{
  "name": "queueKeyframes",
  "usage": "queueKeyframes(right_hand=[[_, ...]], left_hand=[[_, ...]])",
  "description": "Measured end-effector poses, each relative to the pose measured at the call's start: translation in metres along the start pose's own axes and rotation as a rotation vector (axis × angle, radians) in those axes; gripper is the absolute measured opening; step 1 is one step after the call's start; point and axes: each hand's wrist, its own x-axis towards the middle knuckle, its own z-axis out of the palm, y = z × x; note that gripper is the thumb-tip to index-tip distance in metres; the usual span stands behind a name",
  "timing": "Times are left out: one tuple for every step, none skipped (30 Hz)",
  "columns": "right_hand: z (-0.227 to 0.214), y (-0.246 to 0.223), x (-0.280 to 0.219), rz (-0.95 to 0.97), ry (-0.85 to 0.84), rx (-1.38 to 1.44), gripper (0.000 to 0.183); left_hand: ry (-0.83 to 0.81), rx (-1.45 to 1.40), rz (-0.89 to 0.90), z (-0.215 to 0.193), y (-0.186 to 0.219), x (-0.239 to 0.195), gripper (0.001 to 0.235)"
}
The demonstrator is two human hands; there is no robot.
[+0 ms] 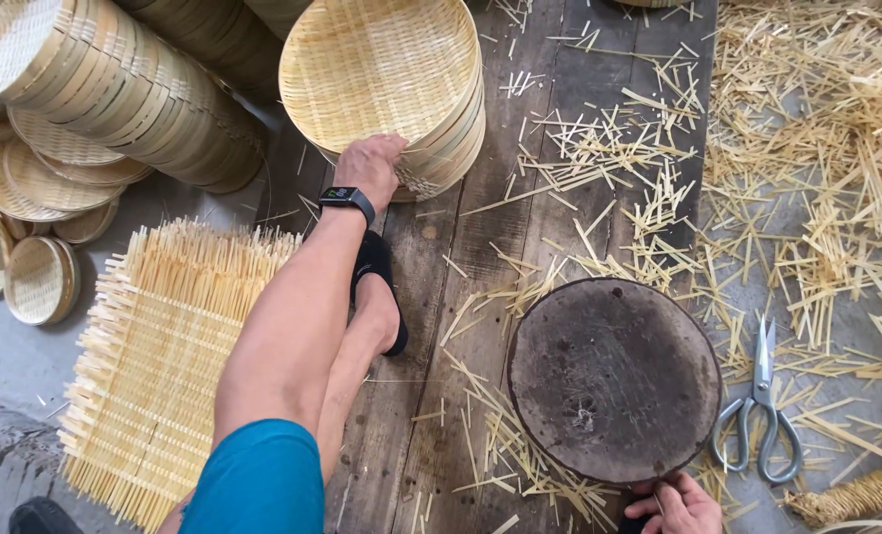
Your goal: The person sits on the floor of a bamboo craft workshop and trims the excess woven bamboo strips protruding from the edge of a round bamboo sieve using scissors, holding the sieve steady with a wooden block. They then fit a thin bamboo rim ring around the woven disc, press the weave into the rim, and set the finished sieve aside.
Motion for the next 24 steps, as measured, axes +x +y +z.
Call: queueKeyframes(right_hand=[[-0.004, 0.007, 0.006, -0.004, -0.003, 0.001, 0.026], [-0.008, 0.013, 0.011, -0.034, -0.019, -0.016, 0.026], [-0.009, 0.017, 0.019, -0.069, -0.036, -0.027, 0.027], [-0.036, 0.073, 0.064, -0.08, -0.04, -0.02, 0.027], [-0.059, 0.115, 0.111, -0.17, -0.124, -0.057, 0.028], [-0.077, 0.145, 0.155, -0.259, -0.208, -0.095, 0.03], [-0.077, 0.15, 0.176, -0.279, -0.216, -0.088, 0.03], [-0.076, 0.155, 0.198, -0.365, -0.231, -0.059, 0.03], [-0.079, 0.167, 0.214, -0.442, -0.244, -0.03, 0.032], [-0.061, 0.142, 0.196, -0.452, -0.251, -0.023, 0.032], [-0.047, 0.122, 0.171, -0.318, -0.167, 0.034, 0.036], [-0.034, 0.101, 0.147, -0.181, -0.086, 0.09, 0.039], [-0.017, 0.079, 0.123, -0.188, -0.09, 0.094, 0.039], [0.0, 0.058, 0.098, -0.249, -0.063, 0.058, 0.04], [0.016, 0.036, 0.073, -0.313, -0.032, 0.023, 0.041], [0.025, 0.034, 0.077, -0.323, -0.032, 0.03, 0.041], [0.029, 0.038, 0.077, -0.206, -0.074, -0.013, 0.036], [0.034, 0.042, 0.079, -0.089, -0.117, -0.056, 0.042], [0.04, 0.042, 0.073, -0.09, -0.113, -0.052, 0.042], [0.047, 0.043, 0.068, -0.018, -0.1, -0.111, 0.048], [0.057, 0.043, 0.063, 0.054, -0.093, -0.172, 0.054], [0.055, 0.044, 0.064, 0.053, -0.094, -0.17, 0.054], [0.055, 0.046, 0.066, 0.018, -0.126, -0.217, 0.05], [0.054, 0.047, 0.067, -0.016, -0.157, -0.265, 0.047]], left_hand=[[0.005, 0.002, 0.001, 0.004, -0.004, -0.001, 0.041], [-0.04, 0.004, -0.001, 0.007, -0.008, -0.002, 0.039], [-0.078, 0.009, 0.003, 0.007, -0.012, 0.001, 0.038], [-0.068, 0.016, 0.009, 0.003, -0.009, -0.006, 0.038], [-0.003, 0.114, 0.087, -0.004, -0.006, -0.01, 0.045], [0.063, 0.213, 0.164, -0.011, -0.003, -0.015, 0.061], [0.082, 0.225, 0.169, -0.025, -0.006, -0.029, 0.061], [-0.022, 0.253, 0.179, -0.038, -0.008, -0.043, 0.064], [-0.135, 0.28, 0.187, -0.048, -0.01, -0.064, 0.068], [-0.125, 0.29, 0.189, -0.061, -0.017, -0.087, 0.068], [-0.124, 0.289, 0.2, -0.071, -0.019, -0.107, 0.068], [-0.123, 0.287, 0.21, -0.083, -0.015, -0.125, 0.067], [-0.117, 0.287, 0.223, -0.089, -0.011, -0.129, 0.067], [-0.111, 0.287, 0.235, -0.095, -0.007, -0.133, 0.066], [-0.103, 0.285, 0.252, -0.099, -0.004, -0.134, 0.066], [-0.095, 0.284, 0.268, -0.104, 0.0, -0.134, 0.065], [-0.094, 0.276, 0.286, -0.105, 0.006, -0.136, 0.065], [-0.092, 0.269, 0.305, -0.107, 0.012, -0.137, 0.064], [-0.092, 0.262, 0.32, -0.108, 0.018, -0.139, 0.064], [-0.092, 0.255, 0.335, -0.11, 0.023, -0.14, 0.063], [-0.093, 0.252, 0.346, -0.115, 0.026, -0.143, 0.063], [-0.093, 0.249, 0.358, -0.12, 0.03, -0.145, 0.062], [-0.095, 0.248, 0.366, -0.126, 0.033, -0.148, 0.062], [-0.097, 0.247, 0.374, -0.132, 0.036, -0.151, 0.062]])
